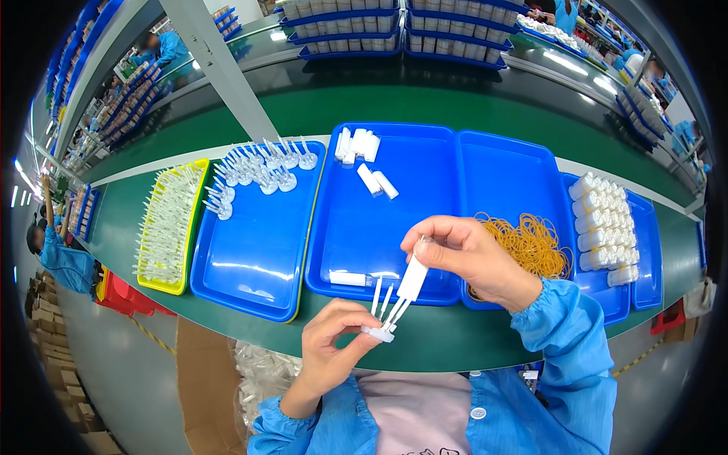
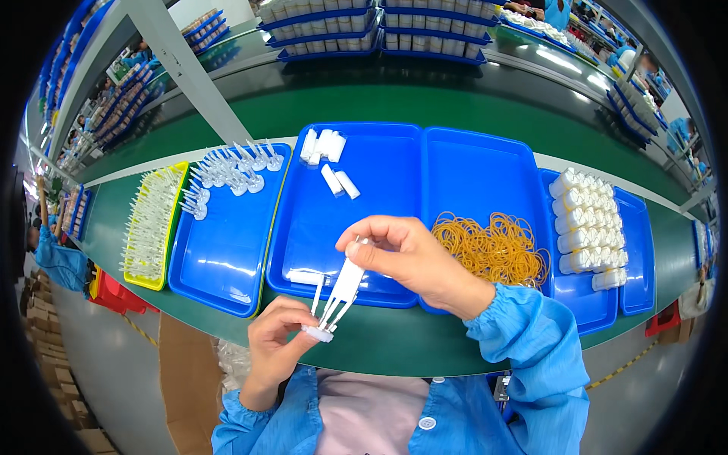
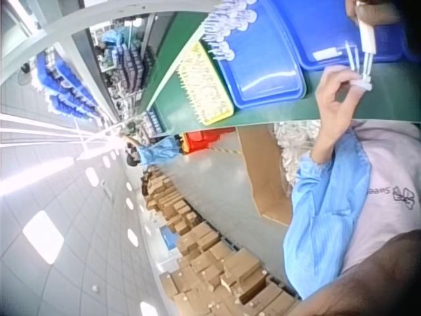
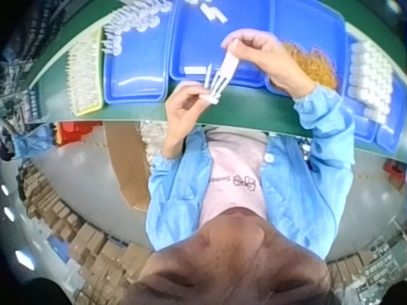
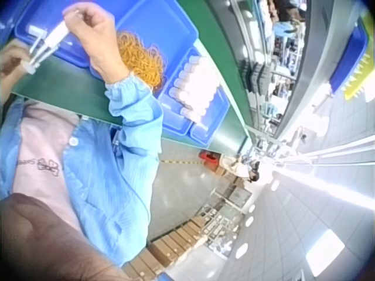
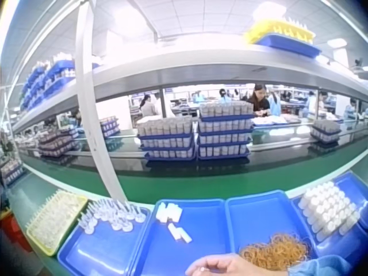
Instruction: Assembling and bundling small plastic components at a factory assembly line.
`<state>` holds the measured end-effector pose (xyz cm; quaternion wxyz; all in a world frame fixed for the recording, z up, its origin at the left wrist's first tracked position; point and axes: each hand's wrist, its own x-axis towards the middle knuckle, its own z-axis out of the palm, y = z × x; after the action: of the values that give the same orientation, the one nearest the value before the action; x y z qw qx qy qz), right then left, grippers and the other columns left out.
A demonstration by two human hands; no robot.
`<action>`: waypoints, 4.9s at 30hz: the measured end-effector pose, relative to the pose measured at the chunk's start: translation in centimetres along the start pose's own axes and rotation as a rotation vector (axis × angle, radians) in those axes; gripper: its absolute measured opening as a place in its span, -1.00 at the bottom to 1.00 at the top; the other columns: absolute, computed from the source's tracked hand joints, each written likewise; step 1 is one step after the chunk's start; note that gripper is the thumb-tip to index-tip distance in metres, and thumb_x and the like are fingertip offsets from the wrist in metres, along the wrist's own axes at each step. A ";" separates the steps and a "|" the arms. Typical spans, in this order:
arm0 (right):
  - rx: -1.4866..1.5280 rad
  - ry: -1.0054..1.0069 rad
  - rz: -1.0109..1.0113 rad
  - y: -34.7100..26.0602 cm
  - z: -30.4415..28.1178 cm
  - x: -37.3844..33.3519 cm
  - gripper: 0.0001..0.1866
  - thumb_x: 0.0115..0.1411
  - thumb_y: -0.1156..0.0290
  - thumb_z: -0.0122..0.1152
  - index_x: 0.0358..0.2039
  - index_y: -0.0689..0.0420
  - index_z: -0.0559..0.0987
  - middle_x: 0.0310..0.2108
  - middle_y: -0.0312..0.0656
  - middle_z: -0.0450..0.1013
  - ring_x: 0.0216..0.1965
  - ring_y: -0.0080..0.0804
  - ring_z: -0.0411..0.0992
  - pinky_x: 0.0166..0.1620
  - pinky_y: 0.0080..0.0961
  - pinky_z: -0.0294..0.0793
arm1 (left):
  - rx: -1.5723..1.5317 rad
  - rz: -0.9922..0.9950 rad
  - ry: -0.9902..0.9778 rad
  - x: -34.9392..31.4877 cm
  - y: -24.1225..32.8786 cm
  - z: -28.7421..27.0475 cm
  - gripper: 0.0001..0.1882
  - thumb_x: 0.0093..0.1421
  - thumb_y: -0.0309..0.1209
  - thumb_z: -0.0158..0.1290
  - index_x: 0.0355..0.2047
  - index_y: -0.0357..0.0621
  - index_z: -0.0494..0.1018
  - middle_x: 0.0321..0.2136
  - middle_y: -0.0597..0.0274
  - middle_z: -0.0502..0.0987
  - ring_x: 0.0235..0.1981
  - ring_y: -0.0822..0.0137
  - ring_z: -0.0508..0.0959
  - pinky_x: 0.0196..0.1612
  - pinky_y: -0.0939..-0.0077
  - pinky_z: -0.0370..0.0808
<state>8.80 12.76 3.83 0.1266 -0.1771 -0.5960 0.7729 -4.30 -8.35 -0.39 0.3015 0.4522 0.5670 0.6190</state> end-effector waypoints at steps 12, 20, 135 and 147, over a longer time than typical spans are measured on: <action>-0.107 -0.194 0.023 0.1 2.5 0.1 -0.68 0.32 0.27 0.11 -0.03 0.22 0.53 -0.15 -0.27 0.49 -0.07 -0.58 0.38 0.04 -0.57 0.36 | -0.178 0.015 0.226 -0.3 -1.6 1.6 -0.78 0.07 -0.65 0.22 -0.28 -0.31 0.44 -0.29 0.13 0.47 -0.26 0.38 0.54 -0.18 0.49 0.56; -0.869 0.121 -0.081 3.3 -6.6 14.3 -0.56 0.12 0.39 0.20 0.05 0.17 0.51 -0.27 -0.21 0.44 -0.25 -0.43 0.39 -0.13 -0.49 0.39 | -0.161 -0.025 0.221 0.4 -0.5 -0.9 -0.78 0.03 -0.68 0.23 -0.31 -0.32 0.48 -0.28 0.14 0.49 -0.26 0.35 0.58 -0.15 0.48 0.59; -0.338 -0.255 -0.103 0.9 3.8 4.6 -0.65 0.29 0.26 0.11 -0.02 0.22 0.54 -0.09 -0.15 0.48 -0.03 -0.42 0.42 0.00 -0.50 0.39 | 0.226 0.052 0.448 -1.7 -1.2 -2.2 -0.81 0.02 -0.61 0.24 -0.31 -0.26 0.56 -0.28 0.13 0.54 -0.26 0.31 0.54 -0.11 0.47 0.44; -0.860 -0.163 -0.263 6.8 2.8 8.0 -0.83 0.15 0.40 0.20 -0.25 0.14 0.49 -0.28 -0.17 0.45 -0.16 -0.30 0.40 -0.07 -0.41 0.35 | 0.132 0.012 0.585 -2.5 -1.1 -4.8 -0.84 0.14 -0.54 0.18 -0.24 -0.28 0.58 -0.28 0.21 0.47 -0.20 0.39 0.45 -0.10 0.56 0.38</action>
<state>0.48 11.83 -3.08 0.0911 -0.0750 -0.8882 0.4440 -7.72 -12.41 -1.77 0.0913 0.2767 0.6661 0.6866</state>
